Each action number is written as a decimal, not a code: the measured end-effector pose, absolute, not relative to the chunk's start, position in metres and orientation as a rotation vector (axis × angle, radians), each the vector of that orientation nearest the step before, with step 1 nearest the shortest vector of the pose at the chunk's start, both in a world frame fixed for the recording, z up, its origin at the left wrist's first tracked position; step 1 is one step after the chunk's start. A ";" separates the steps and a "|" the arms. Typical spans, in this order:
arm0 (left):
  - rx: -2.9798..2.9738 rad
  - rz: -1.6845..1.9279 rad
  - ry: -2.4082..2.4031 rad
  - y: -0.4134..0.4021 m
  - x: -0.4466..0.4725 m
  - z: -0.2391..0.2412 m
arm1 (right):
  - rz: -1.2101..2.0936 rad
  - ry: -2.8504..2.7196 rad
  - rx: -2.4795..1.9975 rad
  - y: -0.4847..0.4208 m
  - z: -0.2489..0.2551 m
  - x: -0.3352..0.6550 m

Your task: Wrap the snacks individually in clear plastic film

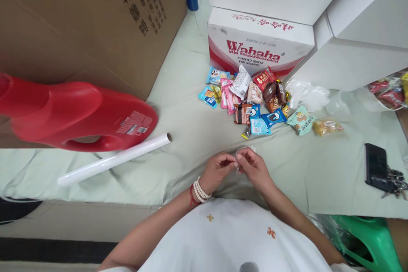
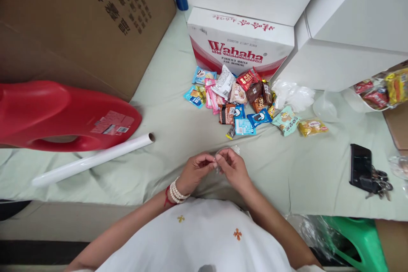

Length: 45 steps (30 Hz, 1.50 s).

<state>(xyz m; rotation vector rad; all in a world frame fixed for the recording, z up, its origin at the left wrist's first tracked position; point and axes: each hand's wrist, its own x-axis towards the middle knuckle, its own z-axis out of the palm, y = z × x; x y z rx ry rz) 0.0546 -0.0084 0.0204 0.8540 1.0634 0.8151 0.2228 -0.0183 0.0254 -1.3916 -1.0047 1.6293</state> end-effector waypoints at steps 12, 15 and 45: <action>0.637 0.999 1.128 -0.004 0.047 0.022 | 1.534 -0.758 -1.400 -0.018 0.038 0.238; 0.581 1.042 1.107 -0.001 0.046 0.028 | 1.434 -0.701 -1.387 -0.022 0.047 0.254; 0.907 1.412 1.622 0.050 -0.013 0.023 | 1.508 -0.606 -1.181 -0.053 0.047 0.302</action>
